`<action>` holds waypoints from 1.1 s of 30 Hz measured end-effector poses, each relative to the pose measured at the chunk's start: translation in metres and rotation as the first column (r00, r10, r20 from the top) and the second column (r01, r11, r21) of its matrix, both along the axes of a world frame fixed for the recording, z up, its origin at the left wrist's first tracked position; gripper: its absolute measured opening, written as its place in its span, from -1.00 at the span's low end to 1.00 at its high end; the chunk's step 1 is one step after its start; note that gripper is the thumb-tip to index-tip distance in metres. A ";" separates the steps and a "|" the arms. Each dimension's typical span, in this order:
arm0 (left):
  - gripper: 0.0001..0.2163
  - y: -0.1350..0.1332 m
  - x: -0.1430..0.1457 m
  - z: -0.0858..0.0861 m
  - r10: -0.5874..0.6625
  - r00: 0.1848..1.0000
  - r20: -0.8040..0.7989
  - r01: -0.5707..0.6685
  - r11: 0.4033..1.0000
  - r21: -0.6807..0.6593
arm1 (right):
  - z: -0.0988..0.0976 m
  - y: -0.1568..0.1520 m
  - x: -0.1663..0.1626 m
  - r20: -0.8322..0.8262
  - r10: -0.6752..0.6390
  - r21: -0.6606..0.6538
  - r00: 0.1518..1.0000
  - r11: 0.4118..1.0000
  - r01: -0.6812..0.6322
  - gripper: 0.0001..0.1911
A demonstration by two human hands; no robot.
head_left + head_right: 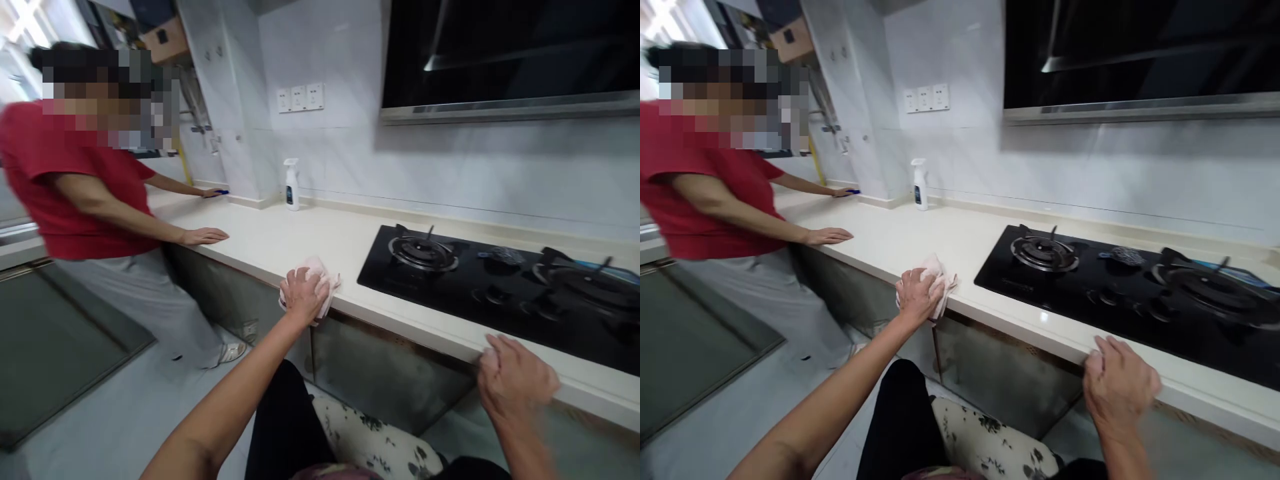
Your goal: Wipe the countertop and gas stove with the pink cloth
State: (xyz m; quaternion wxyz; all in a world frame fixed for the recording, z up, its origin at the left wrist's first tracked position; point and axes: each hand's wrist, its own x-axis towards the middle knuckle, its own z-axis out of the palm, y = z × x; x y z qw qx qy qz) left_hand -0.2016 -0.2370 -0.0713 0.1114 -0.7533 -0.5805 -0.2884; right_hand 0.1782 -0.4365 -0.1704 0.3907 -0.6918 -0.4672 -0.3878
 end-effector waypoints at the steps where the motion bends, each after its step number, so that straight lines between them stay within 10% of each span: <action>1: -0.69 -0.012 0.016 -0.002 -0.047 0.999 -0.016 0.048 0.999 0.008 | 0.002 -0.001 -0.004 0.026 -0.019 0.004 0.999 1.000 0.019 -0.66; 6: -0.66 -0.059 0.095 -0.010 -0.325 0.941 -0.095 0.331 0.942 0.050 | 0.013 -0.002 -0.016 0.003 -0.039 -0.035 0.999 0.999 0.039 -0.65; 13: -0.64 -0.114 0.200 -0.003 -0.689 0.706 -0.163 0.701 0.713 0.023 | 0.011 -0.003 -0.016 -0.061 0.021 -0.062 0.998 0.998 -0.025 -0.66; 20: -0.31 -0.110 0.173 0.016 -0.828 0.560 0.020 0.828 0.561 0.001 | 0.021 -0.023 -0.005 -0.149 0.187 -0.051 0.971 0.979 -0.197 -0.65; 24: -0.54 -0.057 0.125 0.023 -0.683 0.699 0.213 0.687 0.724 0.064 | 0.052 -0.025 -0.027 -0.202 0.218 0.045 0.955 0.976 -0.214 -0.57; 27: -0.76 -0.019 0.104 0.018 -0.491 0.845 0.210 0.497 0.867 0.028 | 0.071 0.005 -0.062 -0.062 0.324 -0.130 0.944 0.935 -0.330 -0.57; 33: -0.71 0.001 0.103 -0.008 -0.384 0.919 0.088 0.368 0.917 0.155 | 0.091 0.080 -0.134 -0.006 0.235 -0.382 0.972 0.898 -0.219 -0.59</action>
